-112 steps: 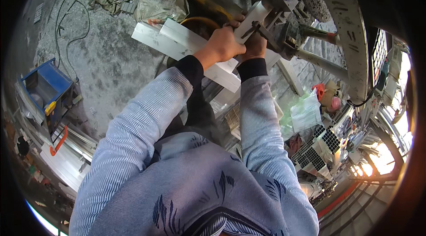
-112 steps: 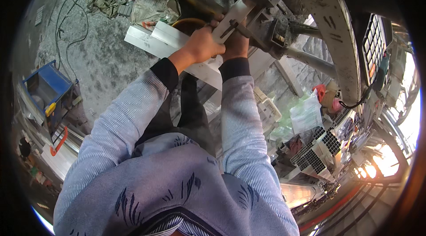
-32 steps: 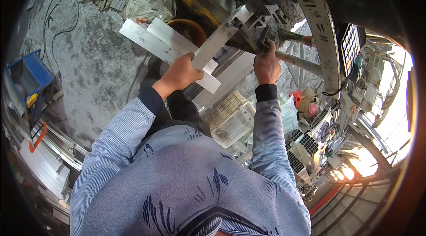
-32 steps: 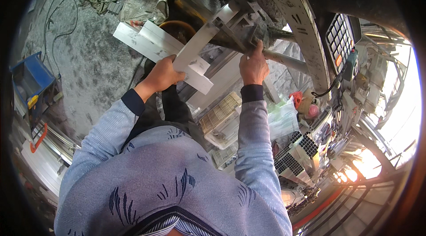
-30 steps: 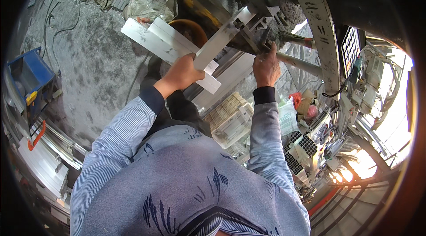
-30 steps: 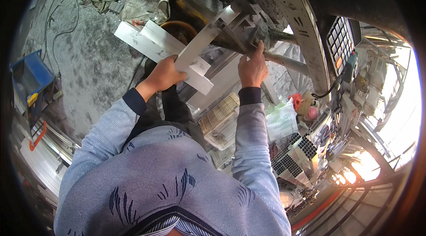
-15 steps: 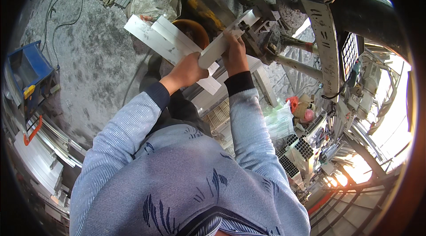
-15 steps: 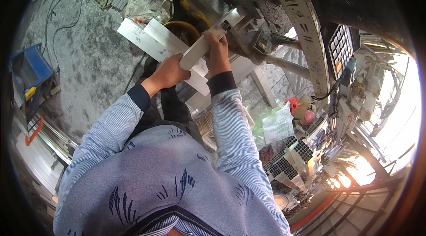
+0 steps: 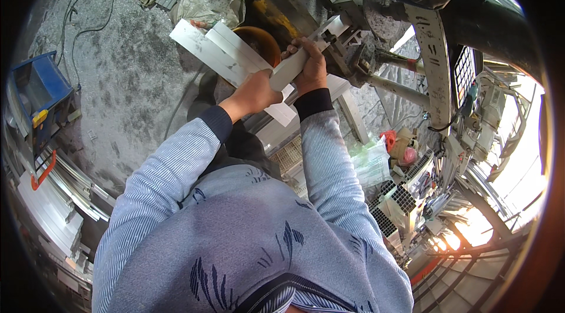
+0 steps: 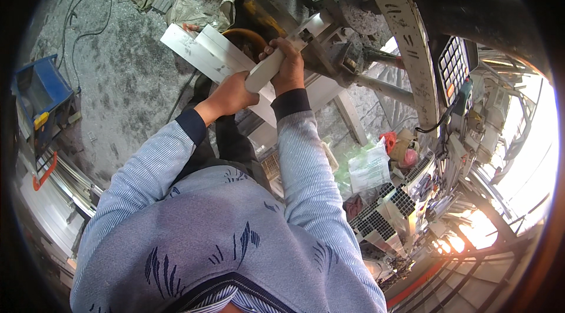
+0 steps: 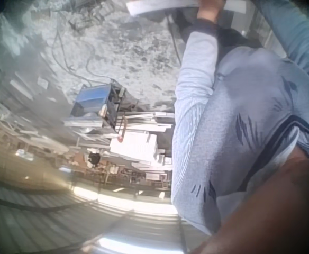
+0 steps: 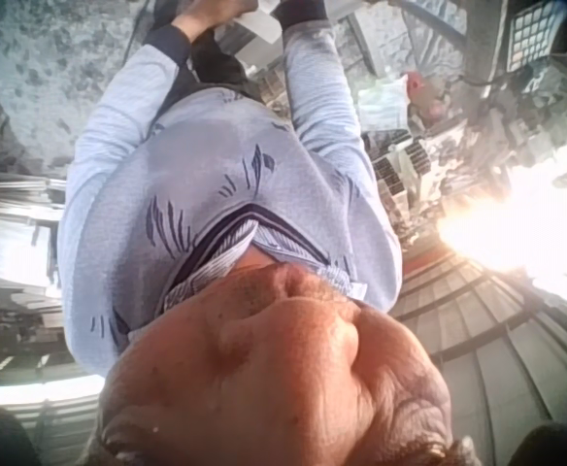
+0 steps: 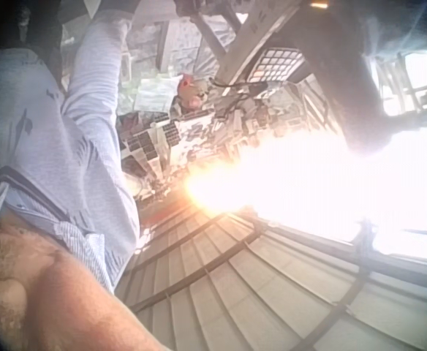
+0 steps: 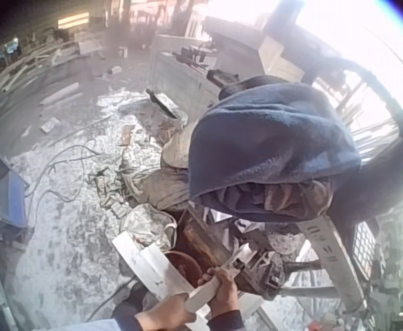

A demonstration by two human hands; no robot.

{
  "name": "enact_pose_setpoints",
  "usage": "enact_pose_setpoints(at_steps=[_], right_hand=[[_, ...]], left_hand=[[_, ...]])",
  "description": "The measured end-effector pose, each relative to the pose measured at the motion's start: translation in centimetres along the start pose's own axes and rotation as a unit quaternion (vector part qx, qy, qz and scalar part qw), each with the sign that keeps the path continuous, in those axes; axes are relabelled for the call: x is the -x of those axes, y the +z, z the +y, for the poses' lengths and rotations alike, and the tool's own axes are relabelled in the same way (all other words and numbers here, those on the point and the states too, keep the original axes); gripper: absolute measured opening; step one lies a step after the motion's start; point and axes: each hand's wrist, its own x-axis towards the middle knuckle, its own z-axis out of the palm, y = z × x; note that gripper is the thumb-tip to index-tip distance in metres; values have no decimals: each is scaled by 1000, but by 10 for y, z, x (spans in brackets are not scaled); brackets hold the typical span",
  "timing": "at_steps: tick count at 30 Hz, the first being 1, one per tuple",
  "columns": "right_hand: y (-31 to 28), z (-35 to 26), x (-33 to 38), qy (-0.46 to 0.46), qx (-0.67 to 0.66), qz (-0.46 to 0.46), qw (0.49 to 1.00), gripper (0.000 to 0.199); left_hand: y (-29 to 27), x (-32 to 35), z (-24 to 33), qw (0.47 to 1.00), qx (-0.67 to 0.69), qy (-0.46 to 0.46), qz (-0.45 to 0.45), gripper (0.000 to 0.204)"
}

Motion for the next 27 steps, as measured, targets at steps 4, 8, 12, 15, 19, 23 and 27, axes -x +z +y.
enact_pose_setpoints(at_steps=[4,8,12,15,19,23,27], right_hand=[[1,1,-1,-11,-6,6,1000,13],[0,0,-2,-3,1,3,1000,12],[-1,0,-1,7,-6,7,1000,13],[-1,1,-2,-11,-14,2,1000,15],[0,0,-1,-16,-18,-1,1000,16],[2,0,1,-9,-9,4,1000,16],[2,-4,-1,-2,3,-2,1000,14]], left_hand=[[-3,1,4,998,29,-41,-23,37],[-4,1,7,998,34,-41,-30,38],[-4,3,8,999,28,-30,-19,42],[-4,2,10,1000,13,-27,-7,45],[-6,2,14,999,9,-40,-17,45],[-8,4,17,999,8,-41,-21,46],[-5,1,12,999,2,-31,-13,46]])
